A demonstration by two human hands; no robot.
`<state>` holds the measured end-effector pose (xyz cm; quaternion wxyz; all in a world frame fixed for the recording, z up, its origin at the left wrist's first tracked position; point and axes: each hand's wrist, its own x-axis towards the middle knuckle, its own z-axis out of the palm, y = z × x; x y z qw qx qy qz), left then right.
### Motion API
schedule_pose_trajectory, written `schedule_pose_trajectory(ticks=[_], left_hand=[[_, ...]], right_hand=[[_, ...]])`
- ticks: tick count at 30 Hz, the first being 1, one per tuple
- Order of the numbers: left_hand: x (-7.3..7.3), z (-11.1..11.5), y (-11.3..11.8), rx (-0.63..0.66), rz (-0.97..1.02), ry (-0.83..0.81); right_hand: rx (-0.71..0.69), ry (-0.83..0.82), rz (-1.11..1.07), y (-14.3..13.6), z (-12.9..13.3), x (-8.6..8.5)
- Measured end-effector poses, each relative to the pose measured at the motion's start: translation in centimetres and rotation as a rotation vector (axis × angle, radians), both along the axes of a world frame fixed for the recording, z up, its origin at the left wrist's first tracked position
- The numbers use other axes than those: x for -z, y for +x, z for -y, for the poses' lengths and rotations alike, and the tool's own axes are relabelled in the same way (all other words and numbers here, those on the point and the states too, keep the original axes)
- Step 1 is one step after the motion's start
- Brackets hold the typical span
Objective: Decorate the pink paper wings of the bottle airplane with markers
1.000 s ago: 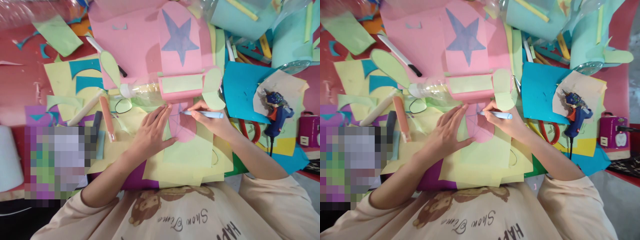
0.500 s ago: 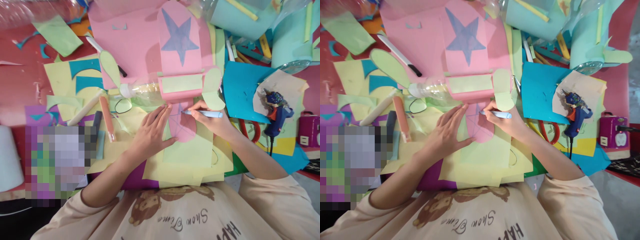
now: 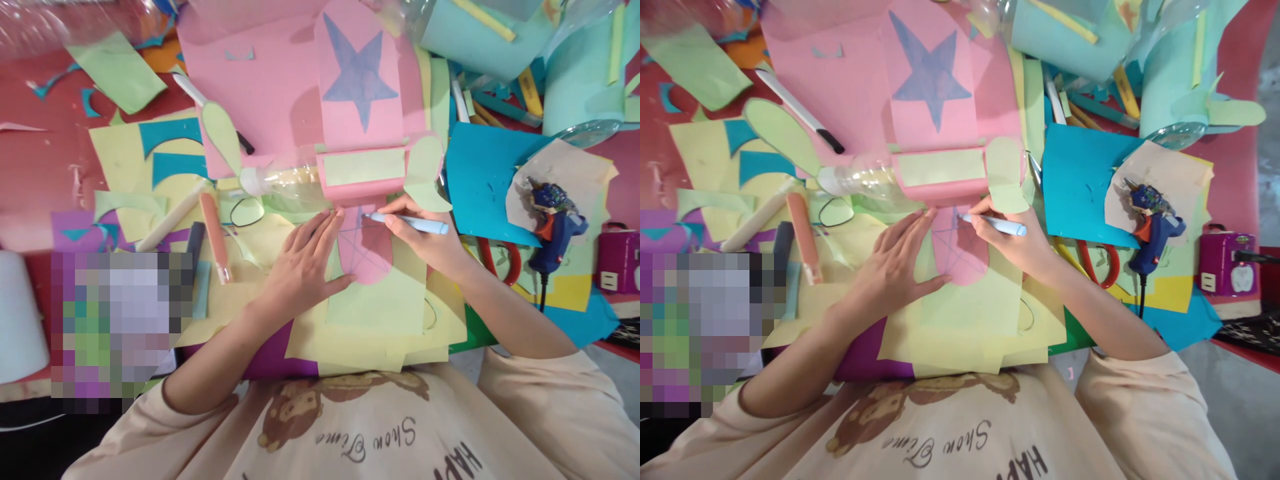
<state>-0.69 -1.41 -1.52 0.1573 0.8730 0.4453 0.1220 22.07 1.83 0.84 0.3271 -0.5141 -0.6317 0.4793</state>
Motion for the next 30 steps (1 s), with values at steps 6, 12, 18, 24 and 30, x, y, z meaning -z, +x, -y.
schedule_pose_trajectory(ticks=[6, 12, 18, 24, 30], left_hand=[[-0.22, 0.01, -0.01, -0.001, -0.005, -0.012], [-0.15, 0.03, -0.09, -0.002, 0.004, -0.020], [-0.15, 0.01, -0.03, 0.000, 0.006, -0.022], [-0.28, 0.01, -0.01, -0.003, 0.000, -0.019], [-0.25, 0.04, -0.01, -0.009, 0.009, -0.038]], right_hand=[[-0.092, 0.075, 0.055, 0.24, -0.18, 0.29], [-0.074, 0.055, 0.033, 0.40, -0.12, 0.53], [-0.035, 0.075, 0.023, 0.38, -0.20, 0.74], [-0.105, 0.061, 0.066, 0.38, -0.22, 0.35], [-0.037, 0.082, 0.027, 0.32, -0.26, 0.54]])
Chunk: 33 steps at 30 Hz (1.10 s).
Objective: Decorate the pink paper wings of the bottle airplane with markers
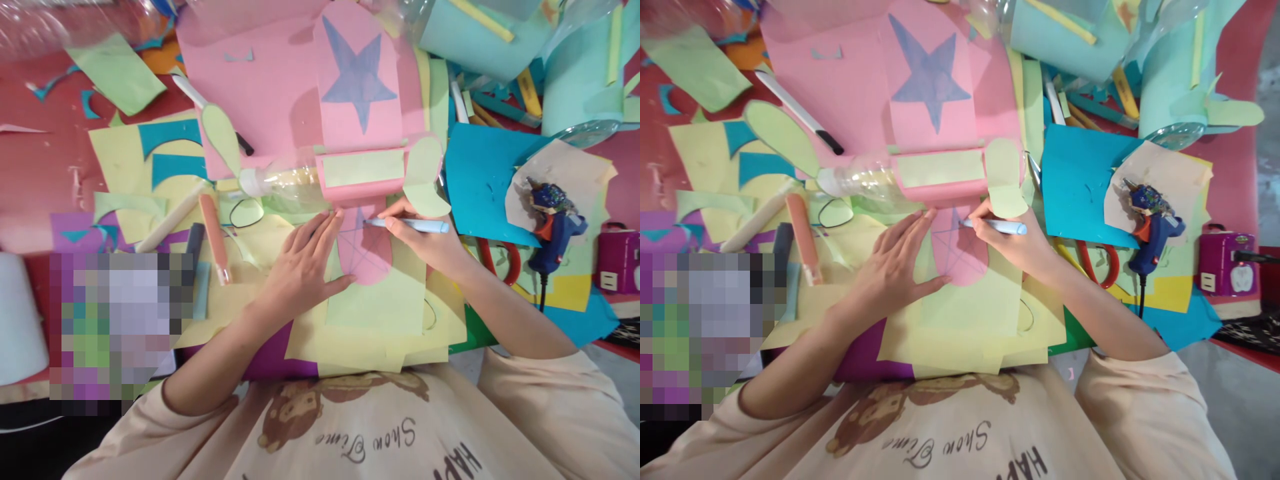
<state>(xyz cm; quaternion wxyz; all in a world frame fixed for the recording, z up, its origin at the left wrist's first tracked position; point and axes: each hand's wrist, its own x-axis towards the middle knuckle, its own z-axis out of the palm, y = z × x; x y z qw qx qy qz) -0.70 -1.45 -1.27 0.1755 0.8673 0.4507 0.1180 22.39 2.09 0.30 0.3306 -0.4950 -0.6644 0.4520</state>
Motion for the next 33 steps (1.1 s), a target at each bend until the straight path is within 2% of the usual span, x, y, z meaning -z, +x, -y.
schedule_pose_trajectory(ticks=[7, 21, 28, 33], left_hand=[[-0.04, -0.08, -0.01, 0.007, -0.020, 0.020], [0.22, 0.02, -0.08, 0.005, -0.019, 0.031], [0.27, -0.02, -0.14, 0.028, -0.025, 0.045], [0.36, -0.03, -0.11, 0.029, -0.014, 0.033]], right_hand=[[-0.058, -0.006, 0.018, 0.11, -0.04, -0.18], [-0.007, -0.011, -0.025, 0.00, -0.04, -0.03], [0.053, -0.120, -0.103, 0.00, 0.23, -0.62], [0.029, -0.199, -0.159, -0.29, 0.83, -0.59]])
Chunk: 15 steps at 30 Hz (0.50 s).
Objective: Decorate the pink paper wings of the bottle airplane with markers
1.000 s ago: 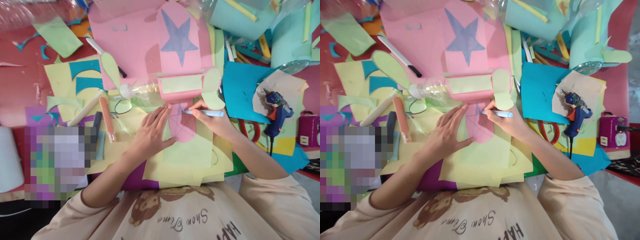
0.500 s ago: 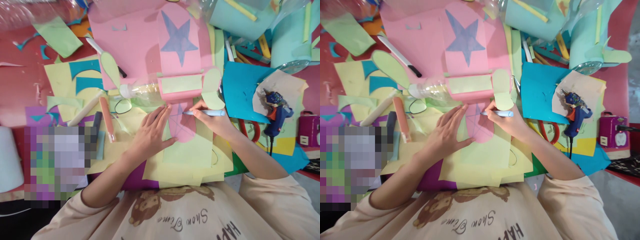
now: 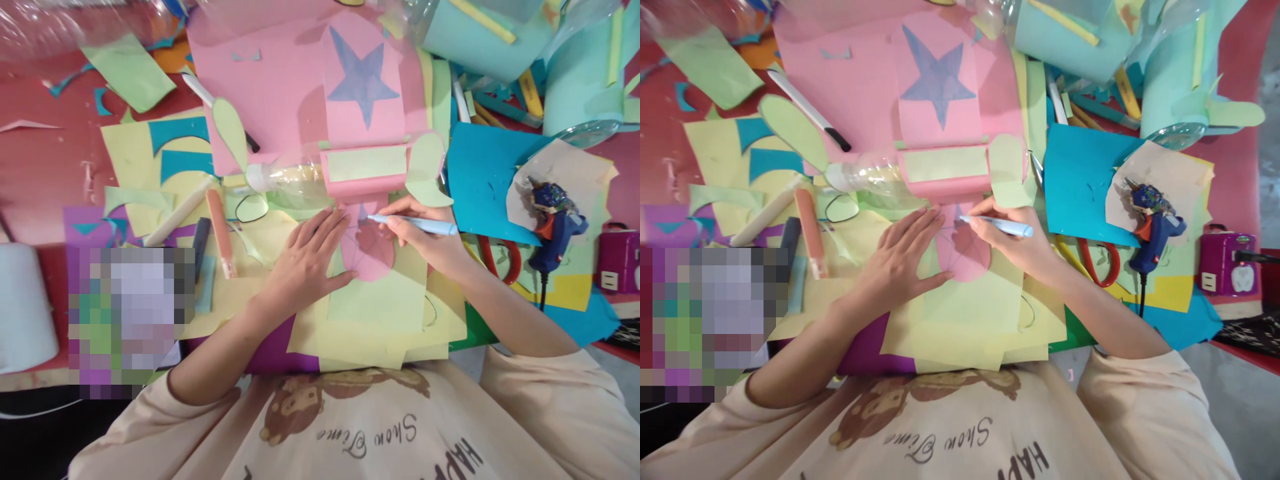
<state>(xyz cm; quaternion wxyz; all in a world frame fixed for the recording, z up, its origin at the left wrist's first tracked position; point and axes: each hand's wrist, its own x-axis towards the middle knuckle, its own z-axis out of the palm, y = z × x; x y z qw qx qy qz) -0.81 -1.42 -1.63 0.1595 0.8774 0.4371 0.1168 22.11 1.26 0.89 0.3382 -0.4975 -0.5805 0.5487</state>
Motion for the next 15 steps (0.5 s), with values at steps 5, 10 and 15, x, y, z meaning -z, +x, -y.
schedule_pose_trajectory(ticks=[5, 10, 15], left_hand=[[-0.01, -0.04, 0.01, 0.003, -0.005, -0.004], [0.12, -0.07, -0.02, 0.012, -0.008, 0.036], [0.22, -0.08, 0.02, 0.005, 0.004, 0.023]], right_hand=[[-0.071, -0.002, 0.018, -0.28, 0.23, 0.34], [-0.102, 0.036, 0.115, -0.37, 0.12, 0.50], [-0.125, 0.061, 0.182, -0.39, 0.13, 0.44]])
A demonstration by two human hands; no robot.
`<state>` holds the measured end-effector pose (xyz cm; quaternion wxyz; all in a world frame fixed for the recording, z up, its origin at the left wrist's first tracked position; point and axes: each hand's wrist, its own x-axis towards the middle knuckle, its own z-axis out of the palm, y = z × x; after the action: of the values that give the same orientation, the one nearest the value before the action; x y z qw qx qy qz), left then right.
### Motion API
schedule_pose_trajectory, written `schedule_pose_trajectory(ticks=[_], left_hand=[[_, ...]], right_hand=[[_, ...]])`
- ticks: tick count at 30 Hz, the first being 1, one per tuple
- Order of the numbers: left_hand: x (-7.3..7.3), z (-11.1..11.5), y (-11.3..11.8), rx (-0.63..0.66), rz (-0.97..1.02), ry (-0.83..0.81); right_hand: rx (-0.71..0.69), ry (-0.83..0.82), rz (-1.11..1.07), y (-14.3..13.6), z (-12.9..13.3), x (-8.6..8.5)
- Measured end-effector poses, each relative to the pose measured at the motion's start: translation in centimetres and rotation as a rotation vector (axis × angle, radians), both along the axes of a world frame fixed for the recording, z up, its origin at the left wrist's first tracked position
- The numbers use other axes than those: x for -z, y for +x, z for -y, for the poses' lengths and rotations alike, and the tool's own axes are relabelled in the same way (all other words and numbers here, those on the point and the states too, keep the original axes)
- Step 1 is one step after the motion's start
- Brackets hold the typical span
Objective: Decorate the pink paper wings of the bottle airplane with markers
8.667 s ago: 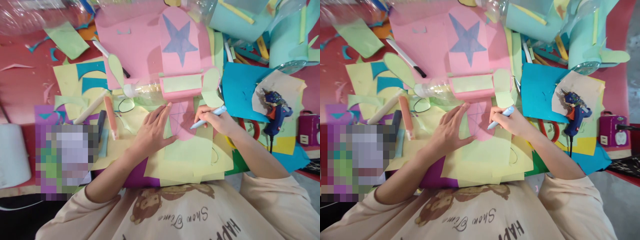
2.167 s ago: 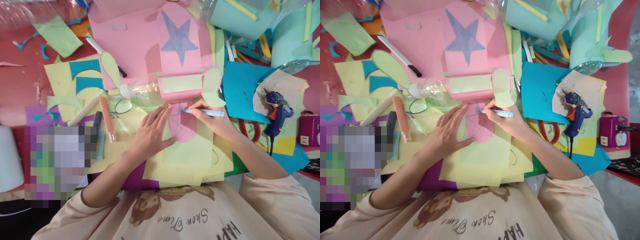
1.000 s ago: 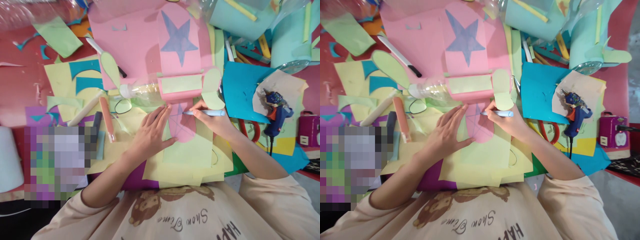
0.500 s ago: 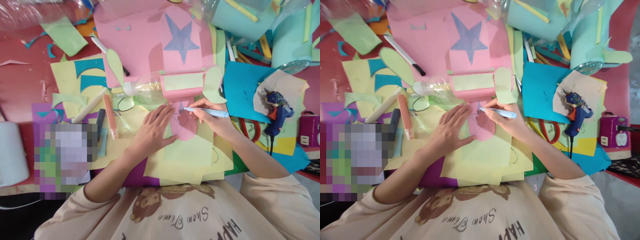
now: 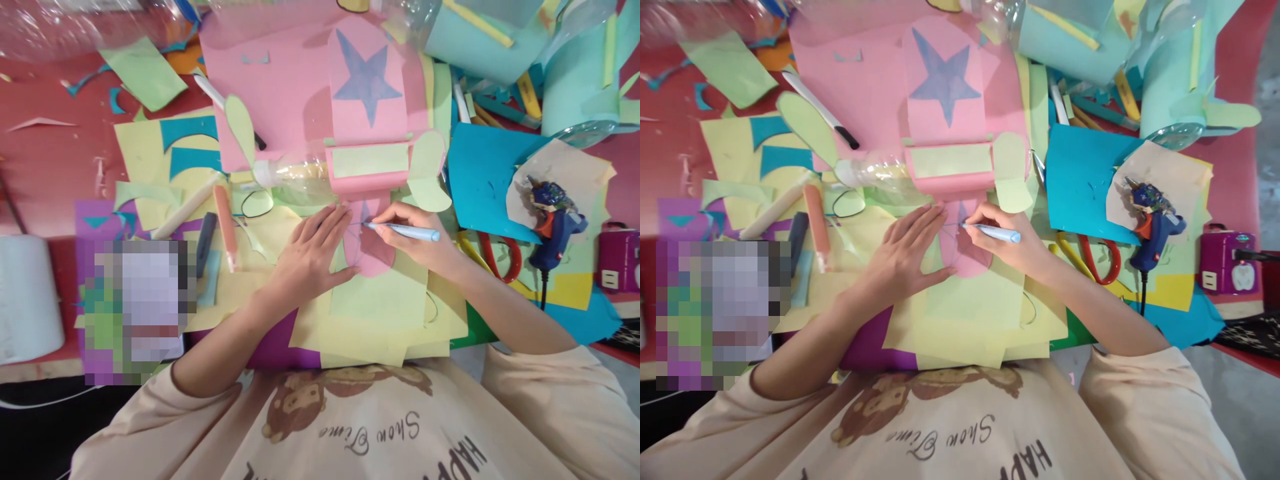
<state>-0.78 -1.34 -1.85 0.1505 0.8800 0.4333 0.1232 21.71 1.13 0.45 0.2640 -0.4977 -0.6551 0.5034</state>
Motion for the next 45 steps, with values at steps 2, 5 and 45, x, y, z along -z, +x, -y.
schedule_pose_trajectory(ticks=[2, 5, 45], left_hand=[[0.05, -0.01, 0.00, -0.001, 0.002, -0.006], [0.15, -0.02, -0.04, 0.001, 0.003, 0.013], [-0.09, -0.04, 0.10, -0.014, -0.010, -0.022]], right_hand=[[-0.032, 0.029, 0.018, 0.02, -0.02, 0.00], [-0.082, 0.049, 0.029, 0.04, -0.07, -0.03], [-0.011, 0.031, 0.008, 0.32, 0.00, 0.52]])
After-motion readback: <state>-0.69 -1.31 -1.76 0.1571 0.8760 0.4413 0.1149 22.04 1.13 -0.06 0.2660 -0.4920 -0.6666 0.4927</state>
